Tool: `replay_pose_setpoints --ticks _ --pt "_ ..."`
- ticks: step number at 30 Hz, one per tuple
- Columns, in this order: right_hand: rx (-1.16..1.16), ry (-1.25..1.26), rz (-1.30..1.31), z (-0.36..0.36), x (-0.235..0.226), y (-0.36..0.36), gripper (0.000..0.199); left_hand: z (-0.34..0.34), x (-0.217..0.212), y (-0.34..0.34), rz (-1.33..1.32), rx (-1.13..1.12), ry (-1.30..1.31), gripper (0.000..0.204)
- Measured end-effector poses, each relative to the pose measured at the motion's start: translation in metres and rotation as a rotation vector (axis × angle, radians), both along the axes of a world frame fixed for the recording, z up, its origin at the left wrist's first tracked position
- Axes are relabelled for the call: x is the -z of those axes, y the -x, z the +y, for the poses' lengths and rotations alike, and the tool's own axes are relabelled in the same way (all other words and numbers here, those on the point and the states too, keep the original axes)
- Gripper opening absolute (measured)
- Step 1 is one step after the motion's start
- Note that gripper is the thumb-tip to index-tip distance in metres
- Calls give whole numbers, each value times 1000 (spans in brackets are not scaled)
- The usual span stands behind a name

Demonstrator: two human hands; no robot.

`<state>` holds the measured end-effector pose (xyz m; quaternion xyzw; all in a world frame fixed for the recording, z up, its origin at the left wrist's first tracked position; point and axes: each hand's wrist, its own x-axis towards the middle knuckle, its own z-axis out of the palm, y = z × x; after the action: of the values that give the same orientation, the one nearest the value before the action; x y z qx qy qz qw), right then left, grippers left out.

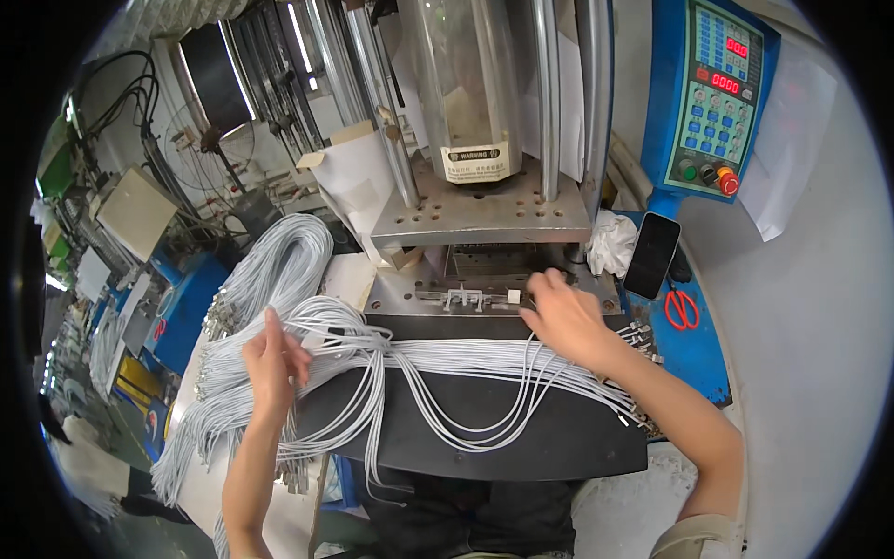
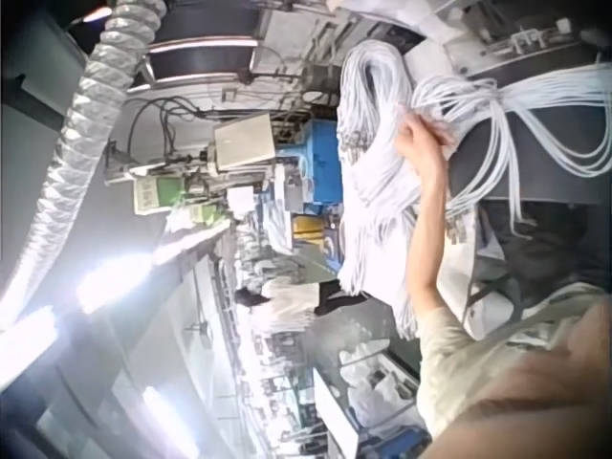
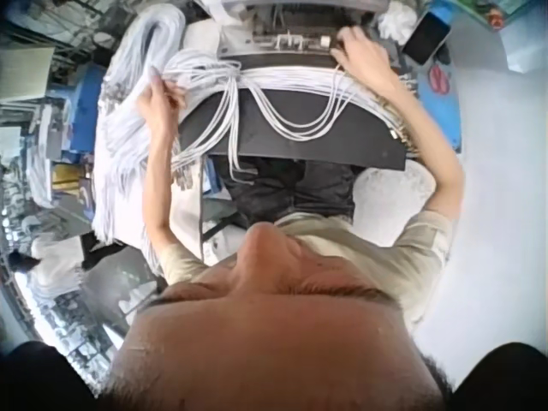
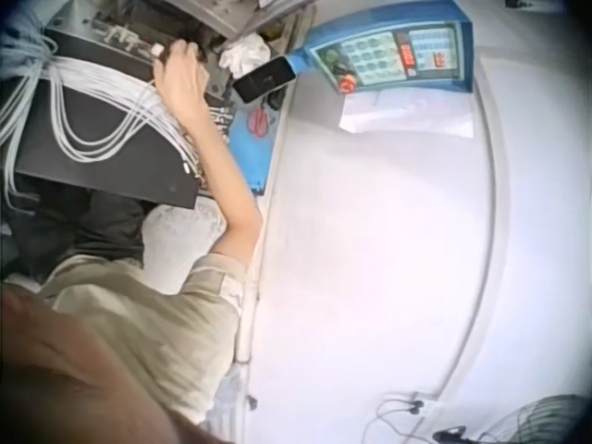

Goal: The person arranges white cables from bundles, inserts their connector ends into a metal mold fixture, and loads them into a pressing machine.

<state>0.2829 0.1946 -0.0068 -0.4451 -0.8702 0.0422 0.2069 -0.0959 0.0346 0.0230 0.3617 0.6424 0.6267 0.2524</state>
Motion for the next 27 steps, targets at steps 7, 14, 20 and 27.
replay_pose_setpoints --ticks 7,14,20,27 --pt "131 110 -48 -79 6 -78 30 6 -9 -89 178 373 -2 61" --pt "127 15 27 -74 25 -71 20 68 48 -219 805 854 -354 35" --pt "251 442 375 -40 22 -97 29 44 61 -218 1022 740 -553 33" --pt "177 567 800 112 30 1 25 111 35 -184 1106 622 -425 34"
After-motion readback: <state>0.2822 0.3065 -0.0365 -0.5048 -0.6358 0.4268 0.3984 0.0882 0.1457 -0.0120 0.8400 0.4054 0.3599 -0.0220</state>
